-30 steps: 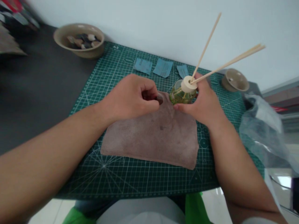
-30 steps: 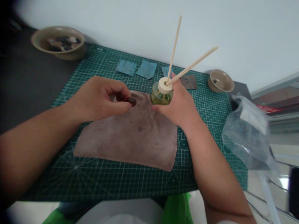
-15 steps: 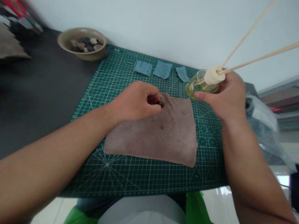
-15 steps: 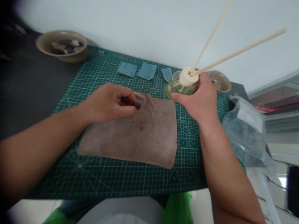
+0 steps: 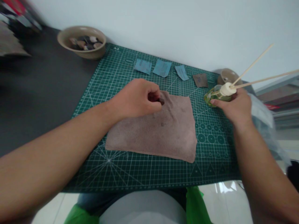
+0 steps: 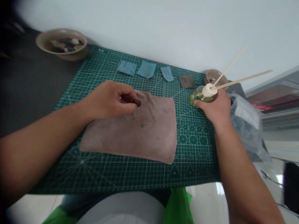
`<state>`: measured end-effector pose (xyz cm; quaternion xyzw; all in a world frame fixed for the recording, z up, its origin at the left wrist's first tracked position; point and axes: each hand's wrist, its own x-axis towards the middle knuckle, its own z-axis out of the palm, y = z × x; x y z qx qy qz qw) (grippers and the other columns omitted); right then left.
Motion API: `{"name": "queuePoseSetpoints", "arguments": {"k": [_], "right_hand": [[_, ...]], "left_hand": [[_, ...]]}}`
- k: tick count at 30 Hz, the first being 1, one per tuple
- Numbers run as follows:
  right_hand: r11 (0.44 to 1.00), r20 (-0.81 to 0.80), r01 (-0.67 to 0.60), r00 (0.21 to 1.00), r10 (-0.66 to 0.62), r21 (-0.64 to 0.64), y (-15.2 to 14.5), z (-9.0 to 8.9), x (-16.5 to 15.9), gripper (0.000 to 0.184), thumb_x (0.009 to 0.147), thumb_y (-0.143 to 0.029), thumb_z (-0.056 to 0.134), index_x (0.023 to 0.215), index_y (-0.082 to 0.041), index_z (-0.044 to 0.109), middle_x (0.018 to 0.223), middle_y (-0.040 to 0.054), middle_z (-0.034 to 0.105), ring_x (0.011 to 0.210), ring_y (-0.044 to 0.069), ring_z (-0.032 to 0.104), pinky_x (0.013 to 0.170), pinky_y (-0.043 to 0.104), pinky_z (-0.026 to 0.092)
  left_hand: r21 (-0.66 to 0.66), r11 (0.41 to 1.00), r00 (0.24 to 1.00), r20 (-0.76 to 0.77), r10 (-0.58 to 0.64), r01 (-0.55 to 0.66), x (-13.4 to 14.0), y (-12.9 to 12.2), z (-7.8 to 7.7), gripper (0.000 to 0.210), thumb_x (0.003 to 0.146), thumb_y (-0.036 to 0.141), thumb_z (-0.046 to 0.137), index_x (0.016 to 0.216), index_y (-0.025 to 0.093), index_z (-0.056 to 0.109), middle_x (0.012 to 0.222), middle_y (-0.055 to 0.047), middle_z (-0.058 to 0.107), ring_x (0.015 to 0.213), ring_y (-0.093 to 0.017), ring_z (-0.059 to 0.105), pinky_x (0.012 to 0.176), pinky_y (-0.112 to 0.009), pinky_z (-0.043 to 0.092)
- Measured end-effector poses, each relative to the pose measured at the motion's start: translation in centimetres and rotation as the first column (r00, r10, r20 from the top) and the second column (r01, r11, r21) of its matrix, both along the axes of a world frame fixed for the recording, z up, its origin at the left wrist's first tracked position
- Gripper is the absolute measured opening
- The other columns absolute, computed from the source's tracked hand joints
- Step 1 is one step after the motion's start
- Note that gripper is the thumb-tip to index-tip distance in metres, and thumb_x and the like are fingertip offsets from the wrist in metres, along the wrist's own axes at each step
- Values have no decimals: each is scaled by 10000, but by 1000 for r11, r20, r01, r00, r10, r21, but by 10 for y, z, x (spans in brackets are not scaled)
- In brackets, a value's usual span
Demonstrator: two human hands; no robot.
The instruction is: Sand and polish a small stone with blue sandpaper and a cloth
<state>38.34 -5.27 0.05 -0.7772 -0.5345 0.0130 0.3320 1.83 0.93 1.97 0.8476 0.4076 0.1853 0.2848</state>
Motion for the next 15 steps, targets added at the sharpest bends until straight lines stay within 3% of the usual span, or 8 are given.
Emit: {"name": "queuePoseSetpoints", "arguments": {"k": [2,6,8,11,13,15], "right_hand": [[1000,-18,19,1000,-19,13,1,-4,0,738,507,-366,943,1177,-130,744,1161,171,795,1020,353,752,932,521,587],[998,-136,-30,990,38,61,-16,-4,-7,856,572,-382,908,1366,-200,645,1333,138,750,1186,339,733,1006,491,594],[997,-139,27,990,-17,69,-38,2,-16,729,672,-407,878,1346,-227,668,1346,179,736,1170,358,742,944,483,613],[989,25,131,991,-129,-72,-72,14,-37,462,783,-553,800,1098,-215,785,1045,186,809,895,372,777,846,541,608],[975,46,34,999,-24,-221,-83,19,-53,539,790,-666,754,1060,-201,791,982,159,808,806,351,756,802,560,604],[936,92,-92,987,130,-339,-80,21,-70,655,791,-696,737,1185,-174,764,995,142,804,788,325,744,791,540,598]], "left_hand": [[-12,1000,1000,-16,-1,1,0,0,0,157,735,295,634,768,168,720,733,28,716,694,-139,637,663,-272,388],[17,1000,1000,11,-3,3,0,-2,1,154,741,302,626,747,174,711,714,27,711,676,-140,622,643,-273,374],[45,999,999,50,-5,3,-1,-2,0,139,733,292,621,720,177,697,680,27,696,649,-140,609,616,-273,359],[76,997,995,101,-23,15,0,-2,0,121,721,277,615,693,178,678,659,24,684,640,-142,609,594,-271,349],[83,996,994,108,-33,24,0,-3,-1,116,724,274,611,691,179,670,657,23,679,646,-142,612,589,-271,345],[80,996,993,108,-46,37,1,-3,-2,106,724,266,614,699,179,670,660,25,679,644,-137,610,586,-269,347]]}}
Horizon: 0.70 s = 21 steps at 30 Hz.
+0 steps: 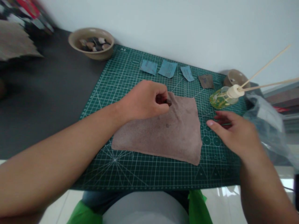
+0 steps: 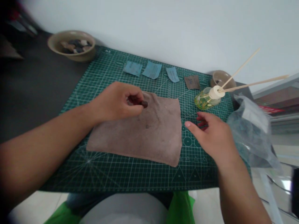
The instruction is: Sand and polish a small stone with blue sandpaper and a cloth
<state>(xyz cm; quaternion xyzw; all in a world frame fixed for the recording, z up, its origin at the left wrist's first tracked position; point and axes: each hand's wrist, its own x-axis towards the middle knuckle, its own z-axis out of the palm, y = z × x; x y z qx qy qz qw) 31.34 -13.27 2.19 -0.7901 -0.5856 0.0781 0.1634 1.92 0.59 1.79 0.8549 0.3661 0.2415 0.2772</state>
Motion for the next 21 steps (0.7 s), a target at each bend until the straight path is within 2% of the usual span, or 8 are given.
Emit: {"name": "queuePoseSetpoints", "arguments": {"k": [5,9,12,14,16,17,19,21], "right_hand": [[965,220,-239,941,258,-111,37,-4,-32,715,845,-607,728,1344,-99,665,1066,172,761,841,320,709,743,455,549],[921,212,-325,905,369,-216,52,-7,-45,246,939,-363,618,1022,-160,729,894,120,729,794,286,674,685,386,455],[917,204,-360,898,390,-171,53,-5,-49,188,946,-267,562,806,-193,664,836,100,696,782,264,643,673,372,401],[937,102,-346,932,349,-41,53,0,-52,158,930,-280,598,799,-207,644,796,64,667,758,240,615,670,361,392],[944,-132,-310,937,324,114,55,6,-58,131,921,-326,640,844,-221,649,783,27,651,739,212,596,670,346,410],[938,-285,-304,896,341,166,57,9,-63,146,937,-359,640,874,-228,652,805,16,657,746,201,598,672,338,425],[908,-553,-332,721,419,255,62,13,-75,196,956,-436,648,917,-245,669,840,-1,676,780,189,616,689,325,470],[892,-690,-350,570,446,287,68,13,-90,234,928,-479,704,894,-251,668,829,-19,672,765,170,615,680,306,485]], "left_hand": [[-10,1000,1000,24,6,-5,0,-2,3,89,730,245,625,730,176,681,690,17,695,665,-145,632,620,-273,388],[9,1000,999,41,9,-9,-1,-3,4,69,715,222,628,729,174,676,688,10,699,677,-165,657,628,-285,398],[42,999,999,33,-23,22,0,-4,2,71,721,232,625,726,176,669,692,6,700,673,-168,658,625,-290,390],[65,997,999,17,-36,35,0,-5,2,71,728,239,619,722,180,660,694,5,697,666,-167,646,626,-298,383],[81,996,999,12,-45,44,1,-7,2,67,732,242,615,715,187,650,695,2,692,657,-165,629,622,-307,378],[86,995,998,18,-54,52,1,-8,3,66,735,241,612,715,189,646,696,0,689,651,-164,620,620,-312,378],[110,991,995,44,-88,82,1,-9,3,67,749,235,600,697,195,614,694,-6,674,637,-159,591,611,-320,374],[188,976,987,91,-134,115,1,-8,2,117,753,219,589,659,209,520,684,-8,637,620,-152,542,600,-328,361]]}}
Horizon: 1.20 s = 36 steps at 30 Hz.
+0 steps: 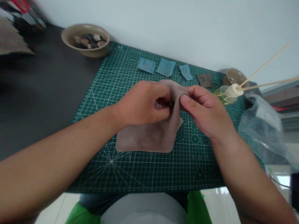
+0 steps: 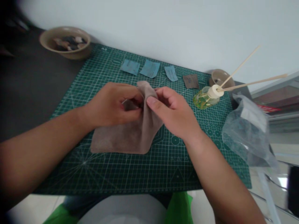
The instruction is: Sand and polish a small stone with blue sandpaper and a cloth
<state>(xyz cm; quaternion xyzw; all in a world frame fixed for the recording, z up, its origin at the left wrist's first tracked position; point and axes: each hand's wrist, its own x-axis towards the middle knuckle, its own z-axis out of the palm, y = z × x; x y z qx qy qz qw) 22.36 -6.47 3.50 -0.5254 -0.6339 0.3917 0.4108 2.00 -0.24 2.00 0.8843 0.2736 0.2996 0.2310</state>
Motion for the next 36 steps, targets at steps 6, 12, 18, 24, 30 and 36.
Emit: {"name": "queuePoseSetpoints", "arguments": {"k": [6,12,18,24,30,36], "right_hand": [[994,-40,97,994,-99,-53,2,-9,-24,380,767,-495,883,771,-244,598,666,-50,618,578,129,536,508,265,390],[996,-221,69,972,-81,-64,-7,-17,-14,333,768,-453,897,773,-239,642,655,-43,611,547,115,482,472,252,349],[992,-354,7,934,-52,-129,-6,-25,-8,389,731,-483,916,767,-252,606,630,-56,571,494,103,412,448,247,304],[996,-360,34,931,-63,-86,-10,-26,-8,414,748,-497,901,771,-269,556,635,-57,537,512,115,404,453,254,315],[995,-415,85,904,-99,-51,-10,-23,-16,436,787,-469,873,774,-280,481,651,-65,504,527,123,424,479,259,370],[990,-400,101,907,-131,-95,-11,-22,-16,441,825,-608,781,814,-282,484,731,-38,546,599,143,490,535,287,440]], "left_hand": [[232,970,993,73,-96,77,0,3,-8,327,792,195,571,658,246,277,624,11,466,585,-164,410,604,-358,330],[166,980,992,28,-120,113,3,-4,0,322,814,192,562,641,242,295,611,-1,445,614,-187,464,680,-369,385],[148,984,993,-80,-90,101,4,-9,7,305,846,243,529,611,240,335,623,-28,513,647,-197,515,701,-362,439],[233,963,987,49,-152,136,2,-10,7,297,871,235,561,619,252,403,683,-38,637,708,-199,608,736,-358,527],[246,957,923,311,-228,153,-2,-9,3,135,838,132,691,801,221,596,810,-47,711,809,-180,688,765,-347,581],[240,958,898,367,-241,158,-5,-5,0,146,816,128,722,874,235,641,847,-36,724,826,-180,692,743,-349,583]]}}
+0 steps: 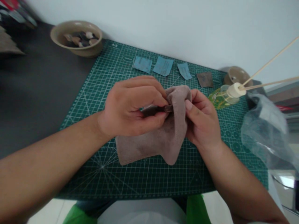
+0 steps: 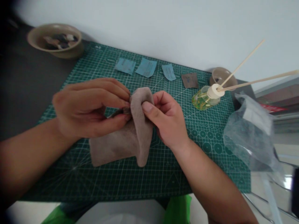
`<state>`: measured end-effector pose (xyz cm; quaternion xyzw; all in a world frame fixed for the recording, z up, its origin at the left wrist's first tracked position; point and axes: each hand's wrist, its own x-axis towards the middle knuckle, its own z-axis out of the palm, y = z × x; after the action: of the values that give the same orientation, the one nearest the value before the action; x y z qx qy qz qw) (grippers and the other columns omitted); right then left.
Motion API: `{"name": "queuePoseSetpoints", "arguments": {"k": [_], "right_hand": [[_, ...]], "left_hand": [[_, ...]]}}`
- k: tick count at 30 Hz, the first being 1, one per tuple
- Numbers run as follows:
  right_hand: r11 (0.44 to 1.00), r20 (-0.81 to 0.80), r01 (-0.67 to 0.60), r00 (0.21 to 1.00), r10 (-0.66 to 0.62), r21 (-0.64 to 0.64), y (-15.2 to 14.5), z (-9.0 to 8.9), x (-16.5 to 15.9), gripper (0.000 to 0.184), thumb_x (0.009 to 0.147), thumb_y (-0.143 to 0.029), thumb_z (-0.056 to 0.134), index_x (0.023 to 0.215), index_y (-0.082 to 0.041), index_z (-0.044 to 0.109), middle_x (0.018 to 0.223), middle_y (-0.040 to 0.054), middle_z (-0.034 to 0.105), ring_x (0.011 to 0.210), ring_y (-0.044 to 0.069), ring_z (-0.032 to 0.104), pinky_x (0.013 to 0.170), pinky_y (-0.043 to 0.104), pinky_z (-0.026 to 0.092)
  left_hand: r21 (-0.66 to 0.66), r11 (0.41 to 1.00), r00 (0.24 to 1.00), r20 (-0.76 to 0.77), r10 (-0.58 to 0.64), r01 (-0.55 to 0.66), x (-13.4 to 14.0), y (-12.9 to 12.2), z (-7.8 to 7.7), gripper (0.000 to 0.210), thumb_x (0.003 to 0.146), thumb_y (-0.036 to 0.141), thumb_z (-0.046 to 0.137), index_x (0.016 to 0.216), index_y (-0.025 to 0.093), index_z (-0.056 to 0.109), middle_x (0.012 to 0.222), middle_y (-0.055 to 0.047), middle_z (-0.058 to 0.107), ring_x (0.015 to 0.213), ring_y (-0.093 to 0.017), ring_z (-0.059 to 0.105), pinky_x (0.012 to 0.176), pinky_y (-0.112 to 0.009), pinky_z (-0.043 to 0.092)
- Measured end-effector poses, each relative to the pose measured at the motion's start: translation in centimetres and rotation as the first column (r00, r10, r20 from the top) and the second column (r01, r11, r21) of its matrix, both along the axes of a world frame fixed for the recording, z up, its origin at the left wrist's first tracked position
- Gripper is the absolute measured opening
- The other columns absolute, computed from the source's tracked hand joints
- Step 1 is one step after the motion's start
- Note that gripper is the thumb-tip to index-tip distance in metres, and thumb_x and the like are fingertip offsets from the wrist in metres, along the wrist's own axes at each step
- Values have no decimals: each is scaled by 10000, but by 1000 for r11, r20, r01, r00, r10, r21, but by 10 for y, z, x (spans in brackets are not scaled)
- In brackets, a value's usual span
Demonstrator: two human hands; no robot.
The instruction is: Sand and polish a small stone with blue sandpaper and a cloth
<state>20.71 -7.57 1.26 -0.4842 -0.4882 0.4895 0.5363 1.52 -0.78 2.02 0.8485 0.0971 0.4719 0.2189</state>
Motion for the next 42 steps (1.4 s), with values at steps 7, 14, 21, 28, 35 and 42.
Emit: {"name": "queuePoseSetpoints", "arguments": {"k": [7,14,21,28,35,42], "right_hand": [[983,378,-55,926,-16,177,-1,4,2,322,802,-465,869,888,-252,644,762,-44,621,643,129,526,564,267,414],[934,410,-37,904,-121,356,-6,3,-1,383,848,-311,852,689,-214,517,558,-86,413,498,68,327,457,239,251],[974,237,62,965,-114,218,-9,-2,-6,319,879,-352,819,718,-215,580,614,-60,493,535,83,388,469,248,279],[986,44,96,994,-103,137,-11,-10,-9,253,905,-352,795,783,-225,614,649,-56,544,548,89,430,480,241,330],[980,-71,150,987,-142,129,-6,-13,-7,193,909,-355,796,860,-242,648,774,-39,631,669,112,556,600,253,453],[973,-61,14,998,0,232,-4,-14,-5,210,972,-438,700,921,-269,586,788,-32,533,655,122,495,563,259,456]], "left_hand": [[145,985,960,-247,128,-94,5,4,-6,255,881,238,615,660,234,487,669,-31,622,687,-183,592,682,-344,510],[251,968,986,-154,56,-15,7,5,-8,204,839,154,684,711,212,536,687,-52,645,678,-184,595,671,-337,537],[200,979,989,-134,65,-37,8,1,-7,147,822,115,644,761,211,551,723,-38,669,721,-190,651,715,-341,570],[203,979,990,-129,61,-34,9,1,-7,188,851,122,633,756,224,506,709,-15,638,726,-188,663,696,-333,562],[200,979,998,-48,39,-29,7,-1,-6,93,871,133,710,887,182,633,858,-61,734,794,-184,706,727,-339,606],[94,990,993,68,98,-104,5,3,-11,79,886,192,743,892,219,669,855,-51,718,761,-184,683,652,-343,568]]}}
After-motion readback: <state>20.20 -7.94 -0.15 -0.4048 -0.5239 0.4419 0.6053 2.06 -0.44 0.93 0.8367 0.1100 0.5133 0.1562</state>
